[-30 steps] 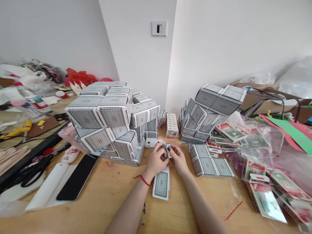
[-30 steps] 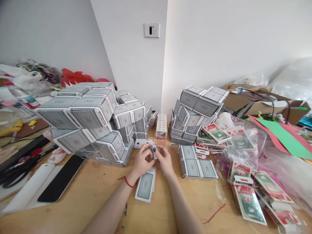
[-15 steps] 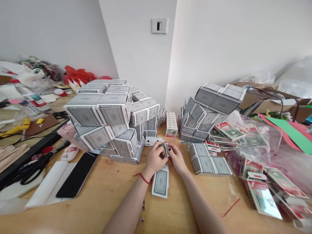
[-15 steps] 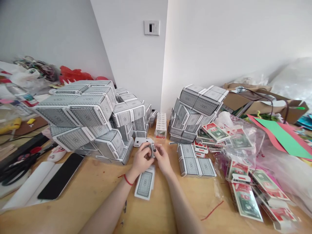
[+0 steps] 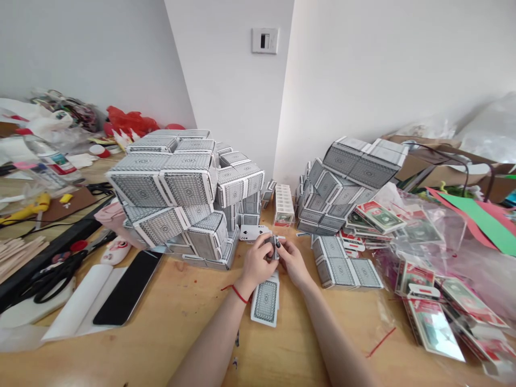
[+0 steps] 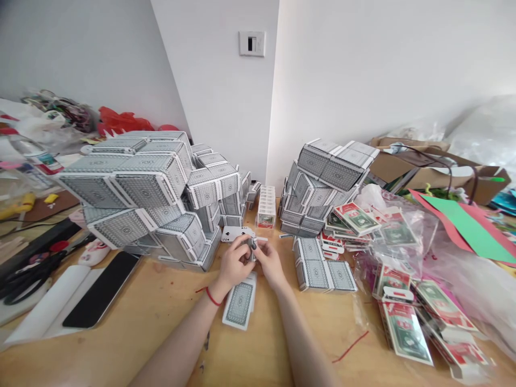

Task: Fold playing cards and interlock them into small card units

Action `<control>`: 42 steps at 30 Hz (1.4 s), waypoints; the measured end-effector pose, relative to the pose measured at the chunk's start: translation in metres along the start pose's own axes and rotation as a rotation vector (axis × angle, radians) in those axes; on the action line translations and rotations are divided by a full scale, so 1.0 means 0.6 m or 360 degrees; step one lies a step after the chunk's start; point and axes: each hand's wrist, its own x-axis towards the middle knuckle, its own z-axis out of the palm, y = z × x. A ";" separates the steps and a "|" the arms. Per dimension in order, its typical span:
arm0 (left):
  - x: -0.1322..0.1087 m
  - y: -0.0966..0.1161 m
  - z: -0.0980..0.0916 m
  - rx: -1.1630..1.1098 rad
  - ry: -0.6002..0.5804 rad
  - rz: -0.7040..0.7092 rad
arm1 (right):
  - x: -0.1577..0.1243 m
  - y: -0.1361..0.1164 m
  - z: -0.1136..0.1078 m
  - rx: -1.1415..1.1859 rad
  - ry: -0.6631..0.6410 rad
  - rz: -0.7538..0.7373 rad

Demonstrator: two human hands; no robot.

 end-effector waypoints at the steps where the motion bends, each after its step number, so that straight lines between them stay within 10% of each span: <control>1: 0.000 0.000 0.000 -0.0026 0.0008 0.0018 | 0.000 0.001 0.000 0.0009 0.0011 0.0000; 20: -0.001 0.002 -0.015 -0.0510 -0.0172 0.0135 | -0.008 -0.001 0.014 0.0174 0.0289 -0.0063; 31: 0.013 -0.034 -0.010 -0.1352 -0.0201 -0.0822 | -0.006 -0.002 0.006 -0.0280 0.0349 -0.0480; 42: 0.012 -0.040 -0.024 -0.1862 -0.0672 -0.0940 | -0.010 -0.003 0.010 -0.0496 0.0121 -0.0542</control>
